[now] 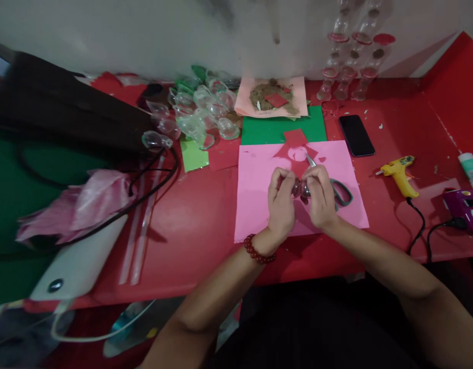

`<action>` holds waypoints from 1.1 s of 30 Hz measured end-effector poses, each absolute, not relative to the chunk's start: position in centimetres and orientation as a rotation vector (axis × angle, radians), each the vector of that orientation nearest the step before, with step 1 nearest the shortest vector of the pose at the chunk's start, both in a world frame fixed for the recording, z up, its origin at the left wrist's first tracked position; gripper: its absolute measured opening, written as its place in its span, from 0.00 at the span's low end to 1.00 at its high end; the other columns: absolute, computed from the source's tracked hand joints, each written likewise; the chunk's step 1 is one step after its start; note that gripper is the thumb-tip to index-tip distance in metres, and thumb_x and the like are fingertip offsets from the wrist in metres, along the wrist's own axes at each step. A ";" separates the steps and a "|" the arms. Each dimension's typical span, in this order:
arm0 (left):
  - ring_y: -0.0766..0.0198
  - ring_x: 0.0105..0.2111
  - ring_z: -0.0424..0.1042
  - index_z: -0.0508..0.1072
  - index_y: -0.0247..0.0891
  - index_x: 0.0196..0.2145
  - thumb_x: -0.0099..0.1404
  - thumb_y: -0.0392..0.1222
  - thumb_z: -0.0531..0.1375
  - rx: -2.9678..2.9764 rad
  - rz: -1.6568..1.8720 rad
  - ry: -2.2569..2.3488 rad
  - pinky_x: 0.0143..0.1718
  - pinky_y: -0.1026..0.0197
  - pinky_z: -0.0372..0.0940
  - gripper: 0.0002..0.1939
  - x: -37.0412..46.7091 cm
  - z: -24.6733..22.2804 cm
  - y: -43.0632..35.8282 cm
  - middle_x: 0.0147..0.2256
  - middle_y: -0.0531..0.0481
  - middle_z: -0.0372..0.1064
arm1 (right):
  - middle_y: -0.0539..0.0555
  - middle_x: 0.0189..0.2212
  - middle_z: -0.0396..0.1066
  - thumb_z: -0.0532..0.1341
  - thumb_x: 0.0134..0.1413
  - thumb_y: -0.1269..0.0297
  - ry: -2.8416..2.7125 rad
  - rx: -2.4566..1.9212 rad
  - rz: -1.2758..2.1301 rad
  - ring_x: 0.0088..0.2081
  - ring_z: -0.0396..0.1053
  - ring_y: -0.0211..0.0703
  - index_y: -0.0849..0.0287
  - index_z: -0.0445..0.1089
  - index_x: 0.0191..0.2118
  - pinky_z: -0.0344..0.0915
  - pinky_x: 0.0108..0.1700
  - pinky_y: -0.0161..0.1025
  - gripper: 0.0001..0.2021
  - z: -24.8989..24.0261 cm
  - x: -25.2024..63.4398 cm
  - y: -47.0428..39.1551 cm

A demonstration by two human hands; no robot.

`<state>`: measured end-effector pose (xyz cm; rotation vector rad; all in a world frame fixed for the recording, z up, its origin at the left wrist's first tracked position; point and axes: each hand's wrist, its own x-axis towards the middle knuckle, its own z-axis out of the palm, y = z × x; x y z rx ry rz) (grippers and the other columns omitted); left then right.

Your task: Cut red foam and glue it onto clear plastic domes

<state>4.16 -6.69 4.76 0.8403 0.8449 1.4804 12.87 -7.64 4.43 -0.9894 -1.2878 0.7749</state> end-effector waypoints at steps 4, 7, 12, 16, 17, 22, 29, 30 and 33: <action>0.70 0.23 0.55 0.62 0.40 0.26 0.67 0.35 0.57 0.845 1.477 0.831 0.25 0.65 0.56 0.12 4.2 4.8 -6.9 0.24 0.56 0.56 | 0.47 0.27 0.59 0.49 0.69 0.67 -1.282 -0.965 0.792 0.26 0.58 0.37 0.53 0.58 0.34 0.58 0.31 0.41 0.09 4.4 13.0 -7.8; 0.70 0.23 0.56 0.61 0.40 0.26 0.67 0.36 0.58 0.848 1.462 0.847 0.25 0.65 0.57 0.13 4.2 4.8 -6.7 0.24 0.56 0.55 | 0.47 0.27 0.59 0.50 0.68 0.65 -1.273 -0.976 0.812 0.26 0.58 0.36 0.53 0.58 0.34 0.58 0.30 0.40 0.09 4.4 13.1 -7.7; 0.69 0.25 0.60 0.63 0.40 0.28 0.67 0.43 0.61 0.826 1.294 0.837 0.29 0.65 0.61 0.12 3.5 5.4 -5.6 0.26 0.55 0.59 | 0.45 0.23 0.57 0.53 0.65 0.62 -1.111 -1.072 1.076 0.23 0.56 0.36 0.53 0.56 0.30 0.57 0.27 0.38 0.10 4.8 13.5 -6.4; 0.66 0.35 0.69 0.71 0.42 0.39 0.67 0.53 0.61 0.875 1.175 0.758 0.36 0.61 0.67 0.12 2.1 5.9 -4.3 0.42 0.49 0.69 | 0.45 0.25 0.58 0.58 0.58 0.55 -0.843 -1.131 1.321 0.23 0.57 0.34 0.52 0.57 0.31 0.54 0.26 0.36 0.10 5.2 14.1 -5.3; 0.65 0.38 0.69 0.72 0.43 0.42 0.65 0.52 0.64 0.914 1.169 0.739 0.39 0.61 0.68 0.13 1.7 5.9 -4.0 0.46 0.48 0.69 | 0.45 0.26 0.60 0.59 0.57 0.53 -0.777 -1.148 1.353 0.23 0.58 0.35 0.52 0.58 0.32 0.54 0.25 0.35 0.11 5.3 14.4 -5.1; 0.62 0.44 0.71 0.75 0.44 0.47 0.55 0.42 0.72 1.074 1.063 0.711 0.47 0.59 0.68 0.21 0.2 5.8 -3.1 0.49 0.48 0.72 | 0.48 0.33 0.67 0.60 0.52 0.46 -0.609 -1.112 1.444 0.28 0.65 0.38 0.52 0.66 0.40 0.60 0.27 0.36 0.16 5.6 15.6 -4.9; 0.66 0.35 0.73 0.76 0.40 0.40 0.57 0.50 0.70 0.823 1.098 0.822 0.36 0.63 0.69 0.17 -0.2 5.9 -2.2 0.38 0.50 0.74 | 0.49 0.43 0.69 0.63 0.56 0.46 -0.893 -1.011 1.410 0.36 0.68 0.39 0.45 0.67 0.50 0.67 0.33 0.37 0.19 5.3 16.3 -5.2; 0.67 0.34 0.72 0.75 0.39 0.37 0.57 0.52 0.70 0.818 1.093 0.836 0.34 0.63 0.68 0.16 -0.2 5.9 -2.2 0.37 0.50 0.73 | 0.49 0.43 0.68 0.63 0.57 0.45 -0.949 -1.019 1.372 0.36 0.67 0.39 0.45 0.67 0.51 0.67 0.33 0.37 0.19 5.2 16.2 -5.2; 0.68 0.28 0.70 0.72 0.38 0.30 0.59 0.56 0.67 0.860 1.094 0.882 0.29 0.64 0.65 0.18 0.2 5.8 -2.4 0.30 0.51 0.70 | 0.48 0.36 0.67 0.59 0.59 0.40 -1.067 -1.038 1.268 0.29 0.63 0.37 0.47 0.68 0.48 0.63 0.29 0.36 0.20 4.8 15.8 -5.4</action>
